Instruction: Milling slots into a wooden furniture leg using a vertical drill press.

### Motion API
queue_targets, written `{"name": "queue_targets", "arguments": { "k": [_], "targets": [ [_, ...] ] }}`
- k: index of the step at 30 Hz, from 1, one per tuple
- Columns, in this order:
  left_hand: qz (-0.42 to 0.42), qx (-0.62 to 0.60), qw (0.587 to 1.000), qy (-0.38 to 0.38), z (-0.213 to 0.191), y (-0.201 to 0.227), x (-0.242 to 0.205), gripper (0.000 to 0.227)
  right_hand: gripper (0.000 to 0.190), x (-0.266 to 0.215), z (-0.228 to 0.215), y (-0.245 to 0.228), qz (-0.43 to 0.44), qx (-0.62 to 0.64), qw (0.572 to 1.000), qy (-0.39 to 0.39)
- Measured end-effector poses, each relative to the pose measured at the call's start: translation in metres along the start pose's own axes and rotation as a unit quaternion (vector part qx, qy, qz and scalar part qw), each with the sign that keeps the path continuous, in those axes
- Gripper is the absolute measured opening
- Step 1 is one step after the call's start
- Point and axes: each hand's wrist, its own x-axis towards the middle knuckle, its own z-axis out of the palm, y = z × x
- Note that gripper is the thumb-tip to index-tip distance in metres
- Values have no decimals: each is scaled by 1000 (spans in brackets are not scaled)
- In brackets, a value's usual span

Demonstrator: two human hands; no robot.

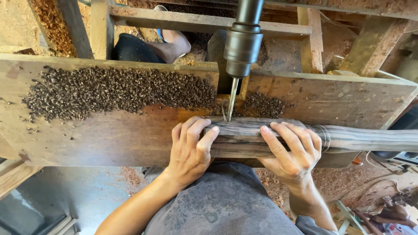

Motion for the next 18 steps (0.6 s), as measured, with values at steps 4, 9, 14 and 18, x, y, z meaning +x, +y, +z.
{"name": "queue_targets", "arguments": {
  "k": [4,9,14,18],
  "targets": [
    [6,-9,1000,6,0,-1,1,62,37,1,1,-1,1,-11,1000,7],
    [6,-4,1000,8,0,-1,1,62,35,3,3,-1,-4,-14,999,31],
    [5,-2,1000,3,-1,-1,5,61,36,6,1,-1,-2,-14,1000,22],
    [7,1,1000,4,-1,0,5,60,38,6,2,0,-1,-15,1000,26]
  ]
}}
